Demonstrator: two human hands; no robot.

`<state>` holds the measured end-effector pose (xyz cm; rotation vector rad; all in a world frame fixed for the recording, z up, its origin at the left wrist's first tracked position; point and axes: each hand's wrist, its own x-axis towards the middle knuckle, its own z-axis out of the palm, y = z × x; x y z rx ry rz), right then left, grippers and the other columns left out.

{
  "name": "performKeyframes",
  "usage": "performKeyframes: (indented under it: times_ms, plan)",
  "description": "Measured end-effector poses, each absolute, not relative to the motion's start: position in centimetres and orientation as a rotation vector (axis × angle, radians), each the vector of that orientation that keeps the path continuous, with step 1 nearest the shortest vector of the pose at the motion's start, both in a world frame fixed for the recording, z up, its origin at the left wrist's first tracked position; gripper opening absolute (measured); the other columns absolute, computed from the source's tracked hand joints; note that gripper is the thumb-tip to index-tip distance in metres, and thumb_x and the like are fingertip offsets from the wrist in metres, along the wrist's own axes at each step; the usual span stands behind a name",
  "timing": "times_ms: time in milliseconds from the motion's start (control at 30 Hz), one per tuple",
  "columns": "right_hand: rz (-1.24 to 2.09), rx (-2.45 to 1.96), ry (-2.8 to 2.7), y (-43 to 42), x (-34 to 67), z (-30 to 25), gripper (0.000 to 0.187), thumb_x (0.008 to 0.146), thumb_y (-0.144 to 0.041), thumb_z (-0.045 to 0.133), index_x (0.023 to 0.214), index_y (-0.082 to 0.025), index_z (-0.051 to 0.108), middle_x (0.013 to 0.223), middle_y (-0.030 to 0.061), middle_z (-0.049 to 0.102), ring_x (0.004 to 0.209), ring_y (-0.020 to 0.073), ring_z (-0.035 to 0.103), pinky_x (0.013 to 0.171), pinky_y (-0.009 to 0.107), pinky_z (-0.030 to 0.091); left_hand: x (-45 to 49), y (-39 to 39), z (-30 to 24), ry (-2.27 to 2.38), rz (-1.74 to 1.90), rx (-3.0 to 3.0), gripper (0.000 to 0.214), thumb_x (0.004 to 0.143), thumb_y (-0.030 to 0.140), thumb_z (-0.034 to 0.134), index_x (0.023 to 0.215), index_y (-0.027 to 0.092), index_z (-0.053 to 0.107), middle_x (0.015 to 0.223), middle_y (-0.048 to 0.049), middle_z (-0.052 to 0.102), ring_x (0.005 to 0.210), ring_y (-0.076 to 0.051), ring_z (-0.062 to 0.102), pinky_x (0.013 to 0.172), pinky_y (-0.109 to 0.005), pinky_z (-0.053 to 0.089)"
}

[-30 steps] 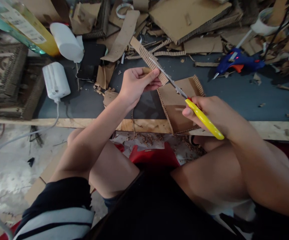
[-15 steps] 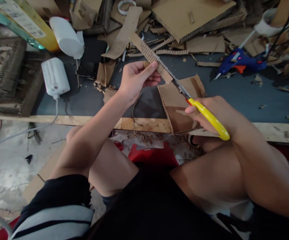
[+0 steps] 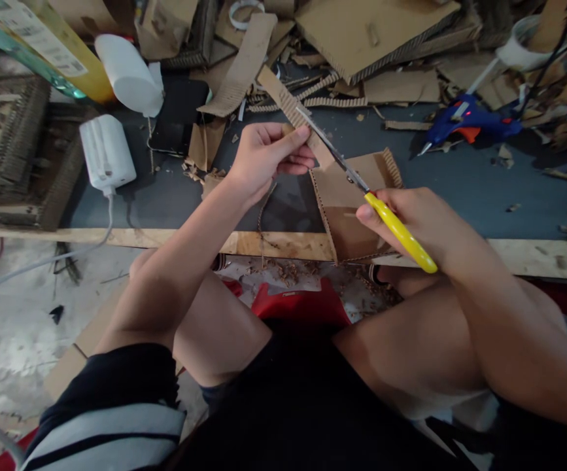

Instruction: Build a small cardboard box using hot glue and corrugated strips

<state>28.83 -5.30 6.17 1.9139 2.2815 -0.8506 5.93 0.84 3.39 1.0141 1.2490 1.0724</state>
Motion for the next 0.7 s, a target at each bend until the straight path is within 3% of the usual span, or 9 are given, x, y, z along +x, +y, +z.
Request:
performKeyframes:
  times_ms: [133, 233, 333, 400, 533, 700]
  plan:
    - [-0.789, 1.897, 2.285, -5.2, 29.0, 6.2, 0.058, 0.104, -0.079, 0.055, 0.082, -0.025, 0.055, 0.071, 0.0017, 0.055, 0.063, 0.0175, 0.039, 0.065, 0.032, 0.031, 6.3, 0.3, 3.2, 1.206, 1.003, 1.038, 0.034, 0.108, 0.02, 0.076, 0.075, 0.017, 0.069, 0.069, 0.0022, 0.074, 0.068, -0.01, 0.079, 0.061, -0.012, 0.063]
    - [-0.808, 1.885, 2.303, -5.1, 29.4, 5.9, 0.057, 0.104, -0.078, 0.051, 0.083, -0.025, 0.057, 0.069, 0.0021, 0.055, 0.063, 0.0179, 0.04, 0.066, 0.032, 0.032, 6.3, 0.1, 3.2, 1.176, 0.99, 1.051, 0.041, 0.113, 0.02, 0.068, 0.072, 0.019, 0.066, 0.068, 0.0028, 0.074, 0.062, -0.008, 0.075, 0.057, -0.013, 0.059]
    - [-0.835, 1.854, 2.354, -5.2, 29.6, 5.7, 0.072, 0.101, -0.092, 0.038, 0.084, -0.025, 0.06, 0.067, 0.0032, 0.055, 0.061, 0.0191, 0.045, 0.065, 0.032, 0.032, 6.0, 0.3, 3.1, 1.088, 1.094, 1.061, 0.049, 0.118, 0.02, 0.055, 0.07, 0.024, 0.065, 0.071, 0.0026, 0.076, 0.056, -0.008, 0.068, 0.052, -0.019, 0.057]
    - [-0.849, 1.845, 2.356, -5.2, 29.5, 5.9, 0.079, 0.098, -0.098, 0.034, 0.084, -0.025, 0.061, 0.065, 0.0034, 0.054, 0.06, 0.0197, 0.046, 0.065, 0.033, 0.032, 5.6, 0.6, 2.9, 1.068, 1.162, 1.121, 0.047, 0.117, 0.02, 0.058, 0.07, 0.027, 0.065, 0.075, 0.003, 0.077, 0.06, -0.01, 0.067, 0.057, -0.025, 0.06]
    - [-0.82, 1.87, 2.281, -5.2, 29.1, 6.3, 0.061, 0.104, -0.08, 0.05, 0.09, -0.024, 0.067, 0.062, 0.002, 0.052, 0.059, 0.0204, 0.047, 0.066, 0.032, 0.034, 5.2, 1.0, 2.7, 1.166, 1.135, 1.227, 0.043, 0.113, 0.02, 0.066, 0.072, 0.031, 0.065, 0.079, 0.0035, 0.079, 0.069, -0.013, 0.068, 0.072, -0.03, 0.063]
    - [-0.751, 1.907, 2.212, -4.8, 28.2, 6.6, 0.055, 0.105, -0.073, 0.06, 0.086, -0.023, 0.07, 0.06, 0.0023, 0.051, 0.06, 0.021, 0.046, 0.066, 0.032, 0.032, 5.4, 1.2, 2.8, 1.188, 1.113, 1.189, 0.047, 0.115, 0.012, 0.061, 0.07, 0.025, 0.065, 0.073, 0.003, 0.075, 0.064, -0.011, 0.067, 0.071, -0.027, 0.062]
